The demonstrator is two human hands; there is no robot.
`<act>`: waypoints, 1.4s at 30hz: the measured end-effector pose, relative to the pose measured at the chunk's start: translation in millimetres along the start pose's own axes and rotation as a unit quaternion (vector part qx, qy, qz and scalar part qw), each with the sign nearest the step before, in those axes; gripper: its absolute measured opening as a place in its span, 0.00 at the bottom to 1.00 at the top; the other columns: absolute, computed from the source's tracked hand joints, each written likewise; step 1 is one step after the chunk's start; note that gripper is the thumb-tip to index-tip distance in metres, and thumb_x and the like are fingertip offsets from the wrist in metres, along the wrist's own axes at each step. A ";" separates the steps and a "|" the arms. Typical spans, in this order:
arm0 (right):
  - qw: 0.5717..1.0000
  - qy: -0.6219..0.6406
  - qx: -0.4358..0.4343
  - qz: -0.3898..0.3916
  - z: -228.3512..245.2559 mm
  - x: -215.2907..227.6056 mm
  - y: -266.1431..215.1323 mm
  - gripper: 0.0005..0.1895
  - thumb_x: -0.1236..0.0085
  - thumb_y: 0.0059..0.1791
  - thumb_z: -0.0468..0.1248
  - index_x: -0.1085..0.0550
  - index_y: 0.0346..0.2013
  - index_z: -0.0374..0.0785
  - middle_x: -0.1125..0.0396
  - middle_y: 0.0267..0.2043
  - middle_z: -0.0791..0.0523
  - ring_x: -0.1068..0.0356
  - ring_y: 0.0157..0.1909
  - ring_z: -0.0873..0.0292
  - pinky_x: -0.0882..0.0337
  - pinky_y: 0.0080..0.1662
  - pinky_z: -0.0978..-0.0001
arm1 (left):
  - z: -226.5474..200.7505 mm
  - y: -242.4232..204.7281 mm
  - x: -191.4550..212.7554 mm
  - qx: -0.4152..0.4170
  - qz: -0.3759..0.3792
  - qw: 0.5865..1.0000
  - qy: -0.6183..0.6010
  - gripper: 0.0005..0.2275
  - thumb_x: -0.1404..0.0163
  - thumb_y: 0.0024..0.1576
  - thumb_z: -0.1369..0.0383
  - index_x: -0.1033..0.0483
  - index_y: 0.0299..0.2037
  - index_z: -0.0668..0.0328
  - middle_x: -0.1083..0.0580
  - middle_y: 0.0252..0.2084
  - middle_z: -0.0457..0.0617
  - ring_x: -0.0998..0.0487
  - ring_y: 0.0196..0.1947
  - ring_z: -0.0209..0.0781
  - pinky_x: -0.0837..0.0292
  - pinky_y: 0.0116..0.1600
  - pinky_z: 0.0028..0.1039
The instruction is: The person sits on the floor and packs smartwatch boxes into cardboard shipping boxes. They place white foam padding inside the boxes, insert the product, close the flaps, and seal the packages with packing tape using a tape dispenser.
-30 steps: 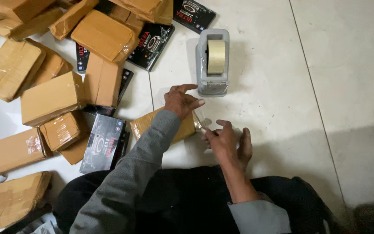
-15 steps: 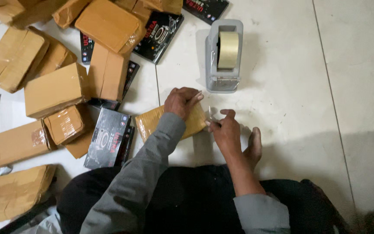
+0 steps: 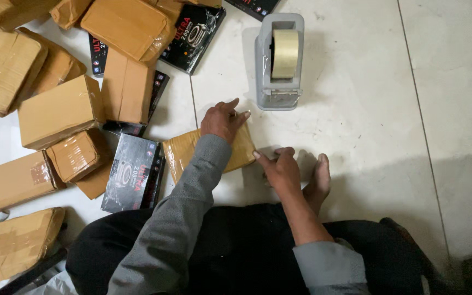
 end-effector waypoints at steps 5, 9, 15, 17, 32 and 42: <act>0.982 -0.061 0.129 -0.127 3.7 6.1 -18.6 0.33 0.29 0.41 0.48 0.31 0.49 0.29 0.29 0.46 0.43 0.29 0.49 0.43 0.29 0.52 0.50 | 2.8 -5.7 -6.4 -0.032 -0.050 0.997 0.043 0.12 0.46 0.63 0.59 0.19 0.53 0.51 0.21 0.46 0.54 0.23 0.47 0.54 0.27 0.56 0.39; 0.925 -0.061 0.329 -0.178 11.8 0.7 -40.0 0.26 0.41 0.47 0.38 0.31 0.58 0.30 0.33 0.59 0.42 0.34 0.62 0.40 0.34 0.59 0.52 | 11.5 -9.1 -0.7 0.000 -0.113 0.990 -0.081 0.18 0.51 0.62 0.65 0.27 0.62 0.55 0.24 0.48 0.56 0.23 0.47 0.53 0.27 0.54 0.36; 0.930 0.023 0.364 -0.037 23.4 -20.4 -30.8 0.24 0.56 0.58 0.41 0.37 0.69 0.41 0.41 0.73 0.47 0.42 0.74 0.45 0.39 0.69 0.58 | 13.3 -60.8 26.8 -0.085 -0.293 0.927 0.219 0.14 0.51 0.58 0.61 0.22 0.51 0.51 0.24 0.50 0.50 0.29 0.56 0.56 0.54 0.68 0.62; 0.950 0.045 0.307 0.044 7.4 -34.1 -38.1 0.26 0.59 0.58 0.44 0.41 0.71 0.43 0.44 0.75 0.49 0.43 0.74 0.47 0.39 0.68 0.61 | 27.1 -90.1 22.2 -0.029 -0.213 0.949 0.230 0.13 0.53 0.62 0.61 0.23 0.53 0.52 0.24 0.50 0.51 0.31 0.57 0.58 0.60 0.69 0.63; 0.935 0.069 0.327 0.116 46.6 -46.4 35.7 0.27 0.56 0.58 0.43 0.41 0.72 0.42 0.40 0.72 0.51 0.40 0.73 0.52 0.40 0.68 0.64 | 13.9 -84.9 28.8 -0.008 -0.159 0.964 0.214 0.11 0.55 0.64 0.64 0.27 0.50 0.59 0.27 0.47 0.53 0.31 0.56 0.55 0.55 0.72 0.58; 0.894 -0.134 0.428 0.017 67.9 -41.1 34.3 0.19 0.59 0.57 0.39 0.28 0.60 0.37 0.32 0.60 0.46 0.32 0.61 0.45 0.33 0.62 0.55 | 16.8 -77.8 26.1 -0.001 -0.151 0.964 0.219 0.11 0.57 0.65 0.63 0.28 0.48 0.60 0.27 0.47 0.55 0.31 0.56 0.55 0.54 0.72 0.57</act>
Point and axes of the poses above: each hand's wrist, its own y-axis towards the middle knuckle, its own x-axis out of the back of the hand, z = x × y, the point moved 4 cm from there along y, towards the middle knuckle
